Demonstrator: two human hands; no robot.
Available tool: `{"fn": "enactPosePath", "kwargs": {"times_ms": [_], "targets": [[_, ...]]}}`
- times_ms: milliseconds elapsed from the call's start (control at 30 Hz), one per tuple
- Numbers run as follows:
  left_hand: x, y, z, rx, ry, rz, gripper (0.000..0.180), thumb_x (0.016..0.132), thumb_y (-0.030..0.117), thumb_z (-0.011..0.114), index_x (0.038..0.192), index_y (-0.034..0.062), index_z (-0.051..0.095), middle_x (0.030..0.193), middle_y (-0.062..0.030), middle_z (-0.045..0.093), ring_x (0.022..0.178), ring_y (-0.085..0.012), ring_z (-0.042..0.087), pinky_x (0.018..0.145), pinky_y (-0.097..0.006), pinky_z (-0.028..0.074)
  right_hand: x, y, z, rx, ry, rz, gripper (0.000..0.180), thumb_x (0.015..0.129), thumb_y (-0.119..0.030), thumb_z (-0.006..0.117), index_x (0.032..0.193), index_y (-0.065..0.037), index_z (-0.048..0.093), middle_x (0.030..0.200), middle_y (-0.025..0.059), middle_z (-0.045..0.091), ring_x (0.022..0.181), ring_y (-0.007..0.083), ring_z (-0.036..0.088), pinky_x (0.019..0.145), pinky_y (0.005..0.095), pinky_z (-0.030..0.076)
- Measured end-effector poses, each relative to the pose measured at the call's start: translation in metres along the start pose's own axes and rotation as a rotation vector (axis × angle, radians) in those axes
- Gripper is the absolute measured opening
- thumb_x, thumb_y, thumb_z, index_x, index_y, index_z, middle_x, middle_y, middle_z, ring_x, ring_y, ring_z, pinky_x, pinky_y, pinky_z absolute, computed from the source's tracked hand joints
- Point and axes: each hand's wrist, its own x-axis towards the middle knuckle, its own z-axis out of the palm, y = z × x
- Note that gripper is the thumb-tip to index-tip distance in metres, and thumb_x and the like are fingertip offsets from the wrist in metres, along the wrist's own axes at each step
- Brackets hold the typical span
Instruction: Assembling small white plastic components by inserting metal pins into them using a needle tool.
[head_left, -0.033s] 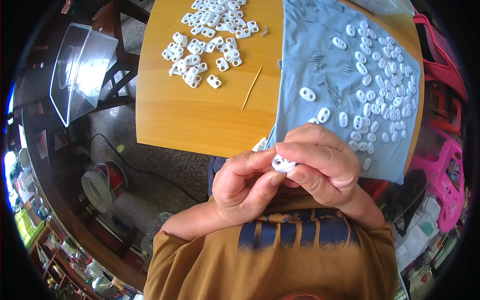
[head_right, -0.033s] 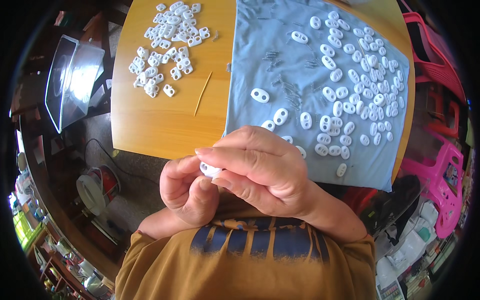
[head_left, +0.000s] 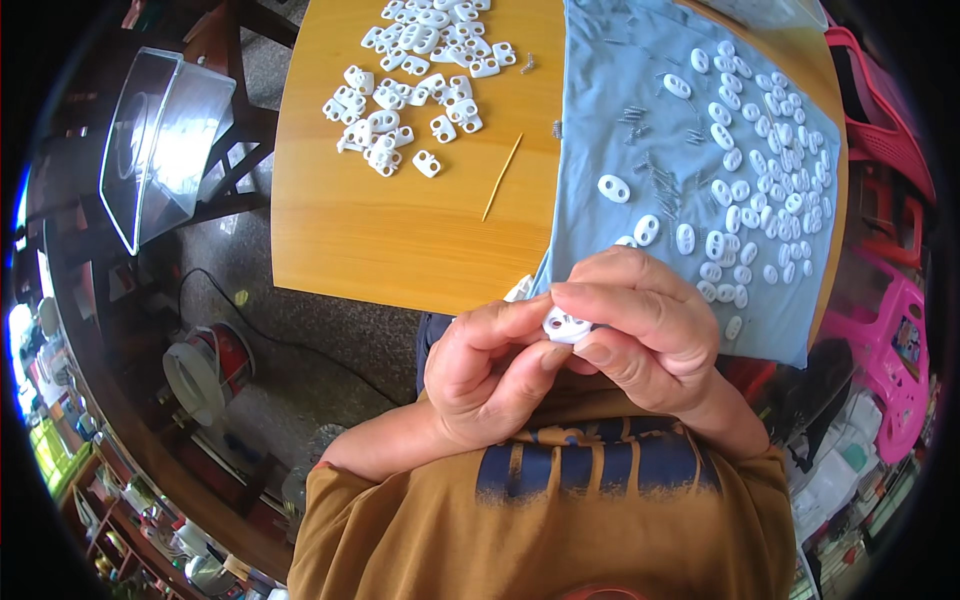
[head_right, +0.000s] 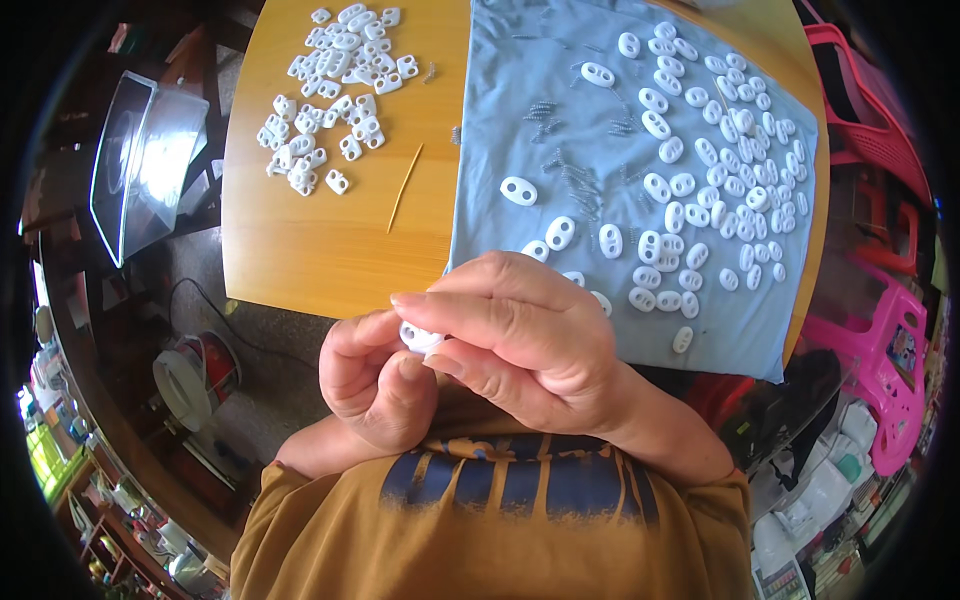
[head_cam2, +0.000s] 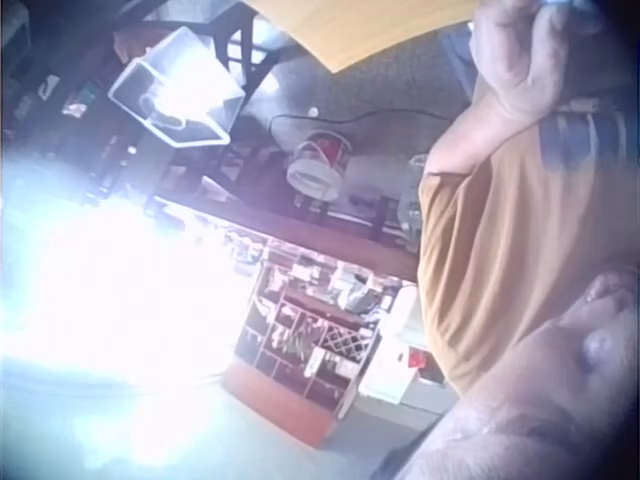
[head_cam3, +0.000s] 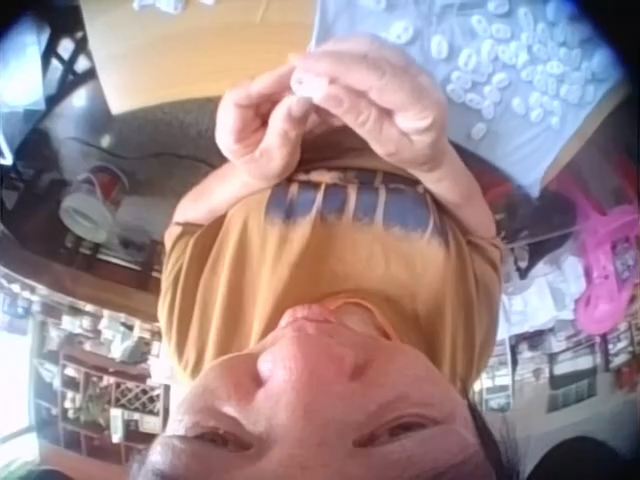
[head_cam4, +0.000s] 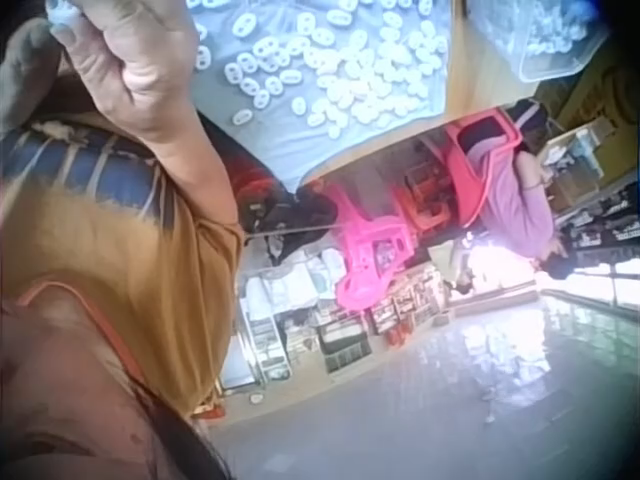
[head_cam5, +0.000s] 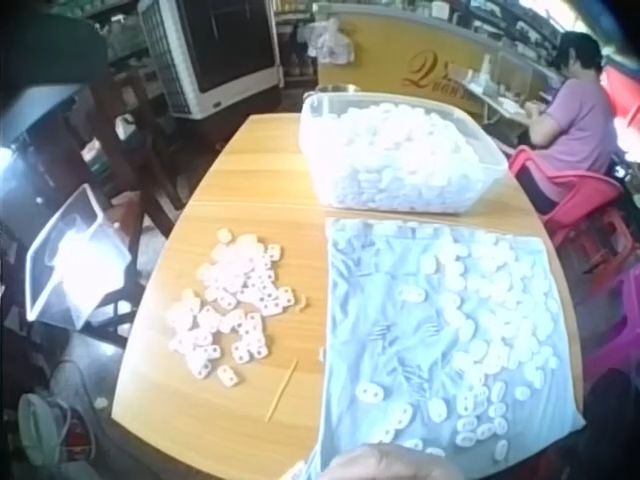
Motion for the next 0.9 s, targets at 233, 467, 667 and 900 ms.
{"fn": "enactPosePath", "kwargs": {"times_ms": [233,467,667,900], "targets": [[0.018,0.010,0.015,-0.268,0.055,-0.148,0.026,0.088,-0.006,0.051,0.113,-0.0037,0.047,0.101,-0.0158,0.061,0.088,-0.0171,0.062,0.078,-0.028,0.052,0.002,-0.008,-0.008,-0.055,0.017,0.036,0.030,0.080,-0.001,0.063,0.110,-0.001,0.062,0.090,0.0084,0.062,0.076,0.0195,0.060,0.065,0.0272,0.048],[0.042,0.022,0.017,-0.172,0.114,-0.364,0.017,0.089,0.001,0.054,0.105,-0.0025,0.050,0.092,-0.0123,0.063,0.073,-0.0153,0.061,0.068,-0.027,0.052,-0.003,-0.017,-0.012,-0.102,0.133,0.013,0.043,0.083,-0.003,0.060,0.124,0.001,0.049,0.096,0.0114,0.059,0.083,0.0220,0.058,0.071,0.0295,0.047],[0.122,0.037,0.044,0.076,-0.019,-0.173,0.015,0.088,0.003,0.054,0.101,-0.0051,0.050,0.085,-0.0130,0.062,0.066,-0.0165,0.060,0.062,-0.028,0.051,-0.026,-0.025,-0.021,-0.075,0.296,0.076,0.030,0.085,-0.003,0.057,0.114,0.004,0.054,0.084,0.0116,0.061,0.073,0.0194,0.058,0.066,0.0282,0.046],[0.264,0.015,0.066,0.340,-0.155,0.038,0.031,0.086,0.011,0.057,0.111,-0.0067,0.054,0.089,-0.0111,0.063,0.072,-0.0144,0.062,0.067,-0.024,0.048,-0.032,-0.031,-0.018,0.002,0.209,0.125,0.020,0.088,-0.003,0.054,0.106,0.004,0.059,0.080,0.0085,0.062,0.071,0.0150,0.057,0.065,0.0251,0.044]]}}
